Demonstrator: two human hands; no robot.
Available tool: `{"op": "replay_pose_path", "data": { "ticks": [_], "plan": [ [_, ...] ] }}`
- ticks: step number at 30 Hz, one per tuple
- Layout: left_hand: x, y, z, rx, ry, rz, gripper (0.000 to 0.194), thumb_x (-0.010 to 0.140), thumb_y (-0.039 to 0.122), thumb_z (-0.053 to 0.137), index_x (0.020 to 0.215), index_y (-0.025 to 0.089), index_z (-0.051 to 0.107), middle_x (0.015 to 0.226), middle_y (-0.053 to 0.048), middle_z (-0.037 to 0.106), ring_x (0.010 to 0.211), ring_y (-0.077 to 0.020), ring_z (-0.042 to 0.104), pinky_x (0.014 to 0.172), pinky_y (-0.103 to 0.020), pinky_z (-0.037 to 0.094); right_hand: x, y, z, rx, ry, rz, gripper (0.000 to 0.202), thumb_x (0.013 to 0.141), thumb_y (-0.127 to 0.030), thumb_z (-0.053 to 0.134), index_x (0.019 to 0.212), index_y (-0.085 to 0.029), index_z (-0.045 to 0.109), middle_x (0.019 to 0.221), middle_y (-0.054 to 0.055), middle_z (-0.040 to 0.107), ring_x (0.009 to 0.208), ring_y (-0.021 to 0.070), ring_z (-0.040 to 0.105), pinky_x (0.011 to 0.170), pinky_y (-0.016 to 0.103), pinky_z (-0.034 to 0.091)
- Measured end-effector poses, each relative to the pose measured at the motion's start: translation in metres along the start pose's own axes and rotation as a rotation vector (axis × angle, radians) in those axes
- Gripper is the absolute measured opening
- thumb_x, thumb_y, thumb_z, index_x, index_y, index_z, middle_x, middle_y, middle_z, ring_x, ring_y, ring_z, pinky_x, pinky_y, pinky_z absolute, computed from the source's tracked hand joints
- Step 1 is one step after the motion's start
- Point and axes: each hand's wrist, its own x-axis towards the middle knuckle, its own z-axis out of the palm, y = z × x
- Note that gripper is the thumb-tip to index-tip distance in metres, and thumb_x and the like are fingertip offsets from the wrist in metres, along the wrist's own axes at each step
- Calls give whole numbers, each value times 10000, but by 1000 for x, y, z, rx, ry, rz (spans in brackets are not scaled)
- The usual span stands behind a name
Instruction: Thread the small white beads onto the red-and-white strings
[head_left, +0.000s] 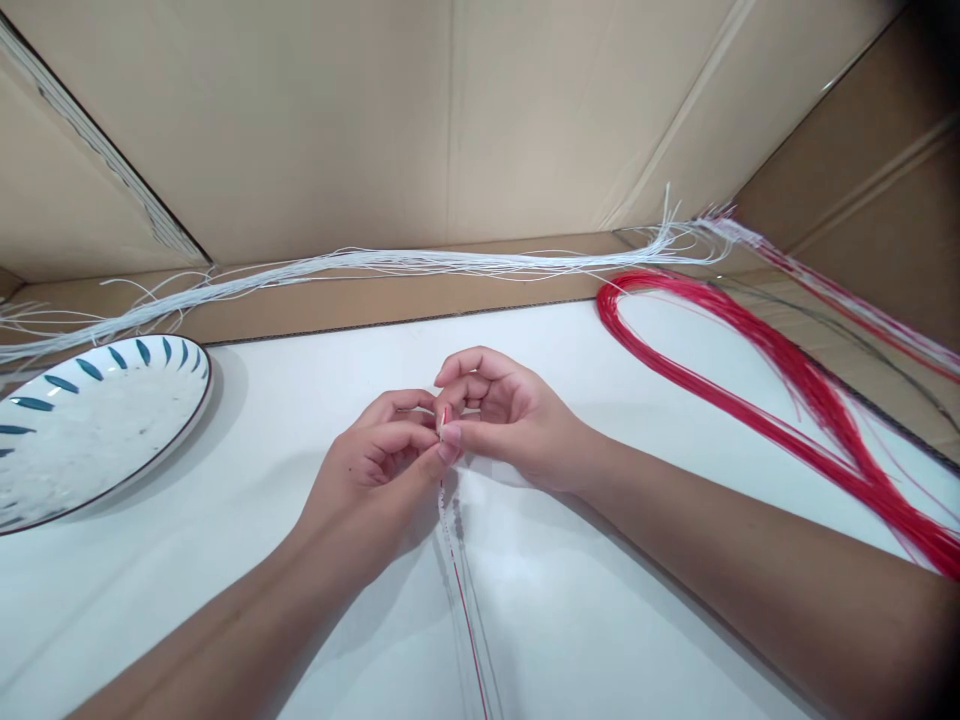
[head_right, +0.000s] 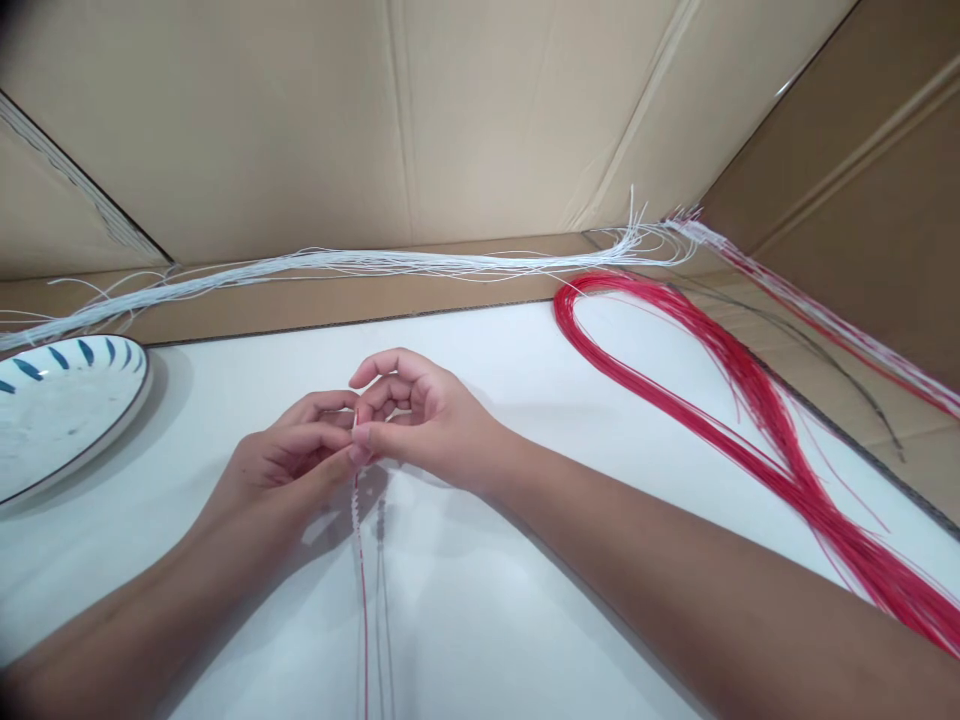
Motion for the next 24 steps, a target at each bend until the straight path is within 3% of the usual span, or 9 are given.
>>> {"op": "replay_pose_path", "data": {
  "ticks": [7,9,12,15,17,22,24],
  "plan": [
    [1,-1,-1,37,11,7,222,852,462,728,739,285,801,1249,-39,620,1244,-265,569,1013,-390,488,4,2,-1,32,25,26,155,844,-194,789,954,-167,683,768,-14,691,681,81,655,653,203,544],
    [0,0,-1,56,17,-2,229,845,465,731,728,280,799,1233,-35,611,1194,-256,586,996,-383,495,4,1,0,18,47,54,181,811,-243,831,867,-151,684,717,-8,692,630,78,628,595,194,505],
    [-1,3,0,35,-5,-38,261,829,506,736,736,270,794,1224,-25,595,1002,-203,630,836,-331,538,4,-2,2,10,48,90,236,776,-290,863,790,-142,680,660,-14,667,577,72,574,554,199,456],
    [-1,3,0,19,-22,-40,290,864,526,695,774,267,791,1245,-27,593,1047,-206,632,816,-302,535,3,-3,2,39,18,94,247,771,-315,867,781,-143,689,632,-22,647,561,73,545,543,208,427],
    [0,1,0,23,-50,-12,252,888,484,676,835,264,787,1292,-35,587,1107,-224,627,860,-317,528,3,-4,1,48,14,84,265,766,-337,872,779,-143,692,640,-14,660,559,75,540,537,211,419],
    [-1,-2,0,-73,-131,58,107,868,270,669,947,264,741,1349,-43,572,954,-180,646,797,-323,537,5,-4,-1,43,64,60,290,759,-367,877,777,-156,679,651,-10,682,550,75,535,524,210,421],
    [-1,-1,1,-103,-115,39,113,845,275,700,949,256,739,1351,-47,575,941,-179,647,781,-315,546,5,-4,0,24,76,64,290,748,-358,886,775,-157,678,655,-14,677,549,70,532,516,201,416]
  ]
}}
